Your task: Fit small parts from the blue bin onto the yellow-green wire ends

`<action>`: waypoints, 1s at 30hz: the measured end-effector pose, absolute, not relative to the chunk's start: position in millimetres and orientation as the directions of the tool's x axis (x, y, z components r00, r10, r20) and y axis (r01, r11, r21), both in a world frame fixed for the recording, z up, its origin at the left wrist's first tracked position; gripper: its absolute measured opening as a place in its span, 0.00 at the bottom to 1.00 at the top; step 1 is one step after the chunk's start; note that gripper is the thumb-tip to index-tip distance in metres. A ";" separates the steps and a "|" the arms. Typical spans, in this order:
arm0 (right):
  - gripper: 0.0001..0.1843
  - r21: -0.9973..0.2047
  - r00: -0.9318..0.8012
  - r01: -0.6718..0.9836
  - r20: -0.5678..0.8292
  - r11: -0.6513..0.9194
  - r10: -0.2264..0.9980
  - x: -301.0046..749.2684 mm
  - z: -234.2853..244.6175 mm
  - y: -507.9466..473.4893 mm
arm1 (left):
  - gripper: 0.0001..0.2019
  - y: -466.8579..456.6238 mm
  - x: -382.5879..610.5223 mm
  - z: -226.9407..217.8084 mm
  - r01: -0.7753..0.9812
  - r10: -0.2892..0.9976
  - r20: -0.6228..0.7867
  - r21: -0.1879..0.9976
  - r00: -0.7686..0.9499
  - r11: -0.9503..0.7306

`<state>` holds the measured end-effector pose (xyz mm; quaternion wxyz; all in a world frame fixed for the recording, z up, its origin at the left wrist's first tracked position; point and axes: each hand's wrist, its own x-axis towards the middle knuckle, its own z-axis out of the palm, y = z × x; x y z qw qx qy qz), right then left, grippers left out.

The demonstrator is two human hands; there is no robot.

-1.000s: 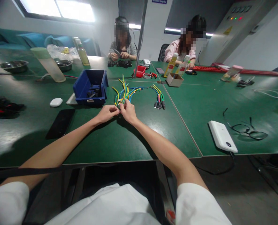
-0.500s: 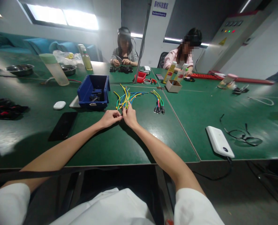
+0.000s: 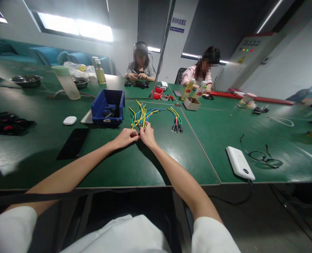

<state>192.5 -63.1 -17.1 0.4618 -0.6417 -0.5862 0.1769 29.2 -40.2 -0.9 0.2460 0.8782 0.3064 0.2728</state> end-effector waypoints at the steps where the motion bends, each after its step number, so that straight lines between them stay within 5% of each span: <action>1: 0.23 -0.817 0.244 0.564 0.303 0.119 0.921 193.5 -18.1 -63.2 | 0.13 -40.4 28.6 -0.2 0.408 0.662 0.337 0.578 0.669 -0.707; 11: 0.23 -0.798 0.289 0.594 0.333 0.105 0.898 207.2 -18.9 -65.4 | 0.28 -26.0 19.3 -6.5 0.600 0.678 0.378 0.317 0.631 -0.735; 20: 0.22 -0.769 0.312 0.637 0.322 0.054 0.894 219.0 -5.0 -82.8 | 0.35 -20.4 18.0 -12.6 0.781 0.833 0.262 0.296 0.487 -0.549; 30: 0.23 -0.312 0.355 0.919 0.393 -0.240 0.848 269.0 31.9 -94.1 | 0.25 -24.7 18.1 -10.2 0.859 0.836 0.323 0.115 0.443 -0.499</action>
